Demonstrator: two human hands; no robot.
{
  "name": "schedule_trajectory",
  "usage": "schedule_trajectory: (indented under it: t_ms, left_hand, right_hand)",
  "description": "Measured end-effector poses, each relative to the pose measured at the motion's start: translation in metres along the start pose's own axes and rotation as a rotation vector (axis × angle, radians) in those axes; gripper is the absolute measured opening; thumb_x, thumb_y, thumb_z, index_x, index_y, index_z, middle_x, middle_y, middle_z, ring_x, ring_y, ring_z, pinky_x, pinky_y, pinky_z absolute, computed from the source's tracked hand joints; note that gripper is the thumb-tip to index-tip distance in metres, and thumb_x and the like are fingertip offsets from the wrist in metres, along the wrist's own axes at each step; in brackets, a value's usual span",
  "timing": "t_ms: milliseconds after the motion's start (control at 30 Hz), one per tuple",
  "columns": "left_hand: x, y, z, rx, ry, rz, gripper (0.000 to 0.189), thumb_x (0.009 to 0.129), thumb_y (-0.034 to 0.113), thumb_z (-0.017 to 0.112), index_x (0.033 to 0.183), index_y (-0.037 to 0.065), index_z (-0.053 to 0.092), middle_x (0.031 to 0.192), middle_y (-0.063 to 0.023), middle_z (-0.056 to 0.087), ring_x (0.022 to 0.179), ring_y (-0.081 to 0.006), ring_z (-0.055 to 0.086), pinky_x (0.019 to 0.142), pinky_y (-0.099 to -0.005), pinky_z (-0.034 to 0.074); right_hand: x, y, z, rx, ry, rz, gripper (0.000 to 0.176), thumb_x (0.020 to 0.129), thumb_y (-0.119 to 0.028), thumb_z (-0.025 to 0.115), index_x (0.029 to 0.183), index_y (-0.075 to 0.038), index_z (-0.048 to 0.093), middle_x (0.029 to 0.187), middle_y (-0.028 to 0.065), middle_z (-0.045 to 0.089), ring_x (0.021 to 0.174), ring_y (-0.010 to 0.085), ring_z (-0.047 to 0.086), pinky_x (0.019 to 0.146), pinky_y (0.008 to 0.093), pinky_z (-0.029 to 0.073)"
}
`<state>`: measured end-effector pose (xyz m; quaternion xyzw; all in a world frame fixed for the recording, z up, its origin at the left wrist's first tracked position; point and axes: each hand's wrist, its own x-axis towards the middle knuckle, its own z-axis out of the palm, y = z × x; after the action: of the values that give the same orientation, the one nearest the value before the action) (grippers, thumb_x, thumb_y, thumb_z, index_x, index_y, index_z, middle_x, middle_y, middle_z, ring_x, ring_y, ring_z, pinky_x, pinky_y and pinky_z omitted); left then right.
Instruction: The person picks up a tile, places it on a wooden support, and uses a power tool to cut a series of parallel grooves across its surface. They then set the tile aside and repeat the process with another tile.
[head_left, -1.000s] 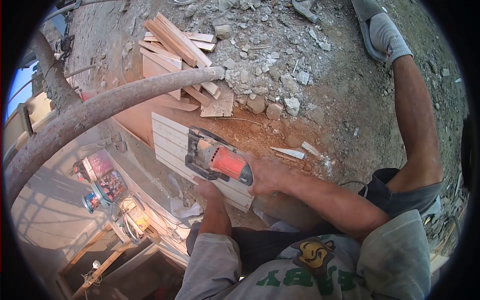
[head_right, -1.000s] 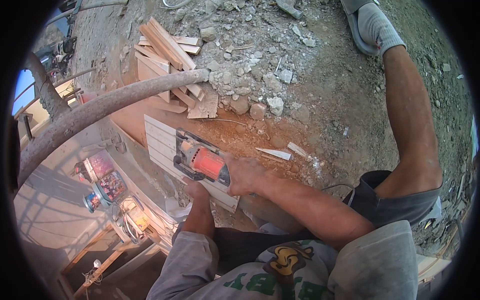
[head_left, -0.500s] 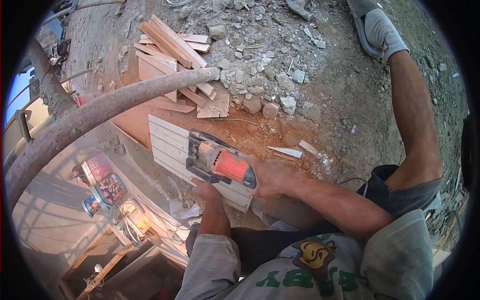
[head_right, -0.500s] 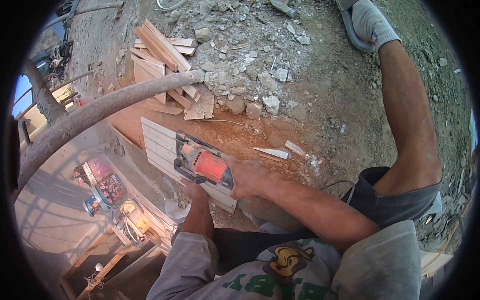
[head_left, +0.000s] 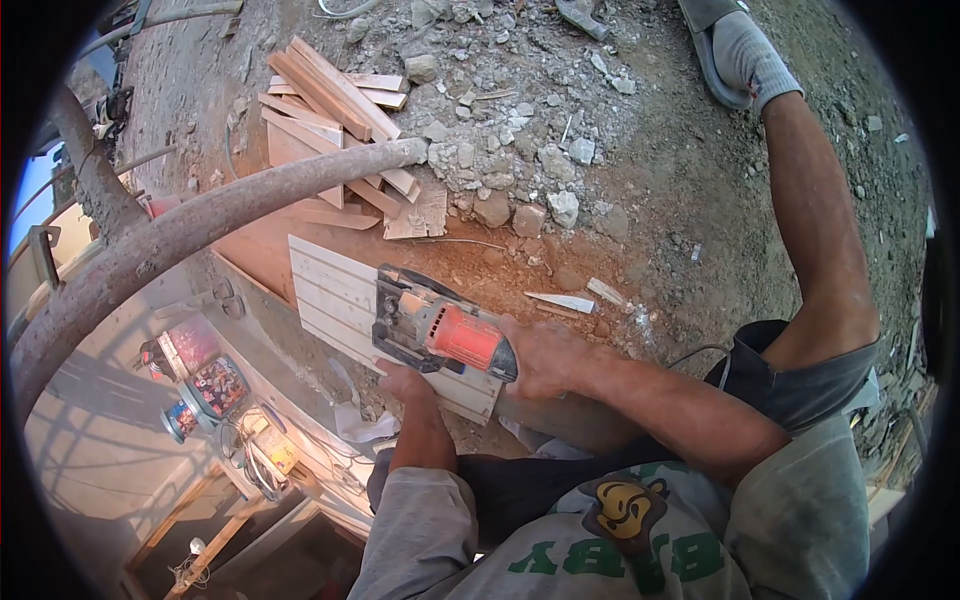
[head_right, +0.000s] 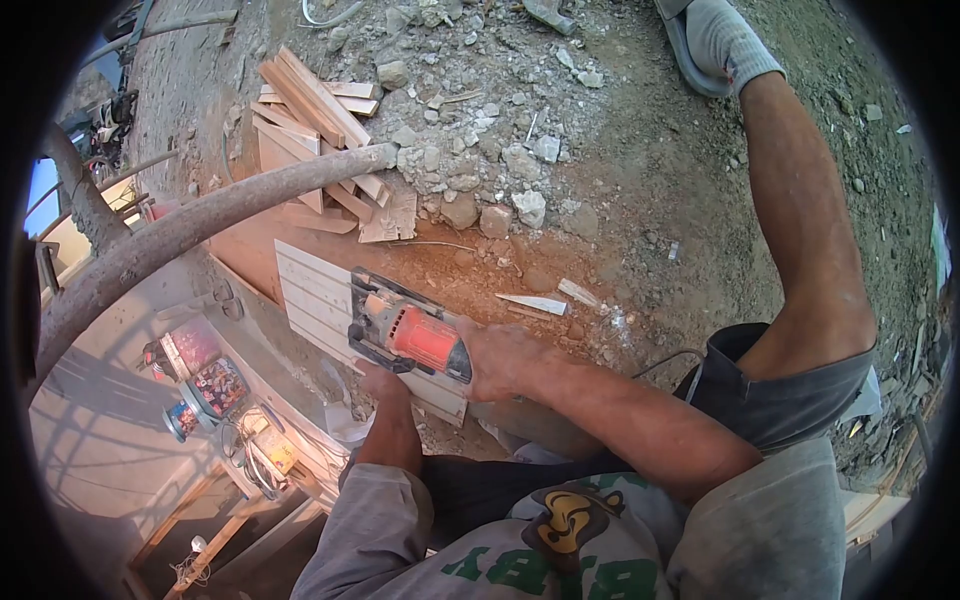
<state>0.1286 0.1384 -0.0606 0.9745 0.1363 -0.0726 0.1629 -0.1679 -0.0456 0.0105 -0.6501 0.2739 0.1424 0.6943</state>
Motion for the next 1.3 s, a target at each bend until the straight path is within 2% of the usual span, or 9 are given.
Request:
schedule_trajectory:
  t_ms: [367, 433, 533, 833, 1167, 1300]
  left_hand:
    - [0.011, -0.002, 0.002, 0.043, 0.003, -0.038, 0.092, 0.092, 0.073, 0.035, 0.126, -0.011, 0.049, 0.118, -0.0353, 0.06, 0.107, -0.0475, 0.062, 0.097, -0.0522, 0.047]
    - [0.01, -0.001, 0.001, 0.039, 0.005, -0.044, 0.091, 0.092, 0.073, 0.035, 0.127, -0.011, 0.049, 0.118, -0.0352, 0.06, 0.107, -0.0474, 0.062, 0.097, -0.0523, 0.047]
    - [0.009, -0.001, 0.001, 0.062, -0.02, -0.034, 0.092, 0.092, 0.073, 0.036, 0.127, -0.011, 0.049, 0.118, -0.0349, 0.06, 0.108, -0.047, 0.062, 0.097, -0.0517, 0.047]
    - [0.007, -0.002, 0.001, 0.021, -0.001, -0.014, 0.094, 0.092, 0.072, 0.036, 0.124, -0.015, 0.051, 0.118, -0.0358, 0.06, 0.108, -0.046, 0.062, 0.097, -0.0508, 0.046]
    - [0.018, -0.009, 0.007, -0.055, 0.009, 0.007, 0.095, 0.093, 0.071, 0.037, 0.11, -0.02, 0.059, 0.11, -0.0363, 0.063, 0.101, -0.0466, 0.064, 0.092, -0.0506, 0.049]
    - [-0.001, 0.002, 0.002, -0.041, 0.03, 0.011, 0.096, 0.093, 0.072, 0.036, 0.109, -0.02, 0.06, 0.109, -0.0361, 0.063, 0.101, -0.0462, 0.064, 0.092, -0.0505, 0.048]
  right_hand:
    - [-0.013, 0.002, 0.0, -0.014, -0.003, 0.027, 0.074, 0.076, -0.035, 0.075, 0.129, 0.003, 0.04, 0.106, 0.0294, 0.065, 0.107, 0.0433, 0.063, 0.095, 0.0486, 0.047]
    - [-0.012, 0.004, 0.002, -0.019, 0.024, 0.03, 0.073, 0.072, -0.034, 0.076, 0.125, 0.004, 0.043, 0.103, 0.0289, 0.066, 0.103, 0.0429, 0.065, 0.091, 0.0484, 0.05]
    - [-0.015, 0.006, 0.002, -0.029, 0.003, 0.03, 0.072, 0.076, -0.035, 0.074, 0.128, 0.003, 0.04, 0.103, 0.0291, 0.065, 0.105, 0.0436, 0.063, 0.094, 0.0492, 0.048]
    - [-0.023, 0.01, 0.002, -0.032, 0.005, 0.026, 0.073, 0.077, -0.037, 0.075, 0.128, 0.002, 0.039, 0.101, 0.029, 0.066, 0.102, 0.0439, 0.064, 0.091, 0.0496, 0.049]
    - [-0.027, 0.018, 0.006, -0.01, 0.009, 0.032, 0.07, 0.077, -0.036, 0.075, 0.124, 0.002, 0.041, 0.099, 0.0288, 0.066, 0.1, 0.0442, 0.065, 0.089, 0.0497, 0.05]
    - [-0.036, 0.016, 0.0, -0.001, -0.005, 0.04, 0.063, 0.077, -0.03, 0.073, 0.121, 0.003, 0.042, 0.099, 0.028, 0.066, 0.1, 0.0434, 0.065, 0.089, 0.0489, 0.051]
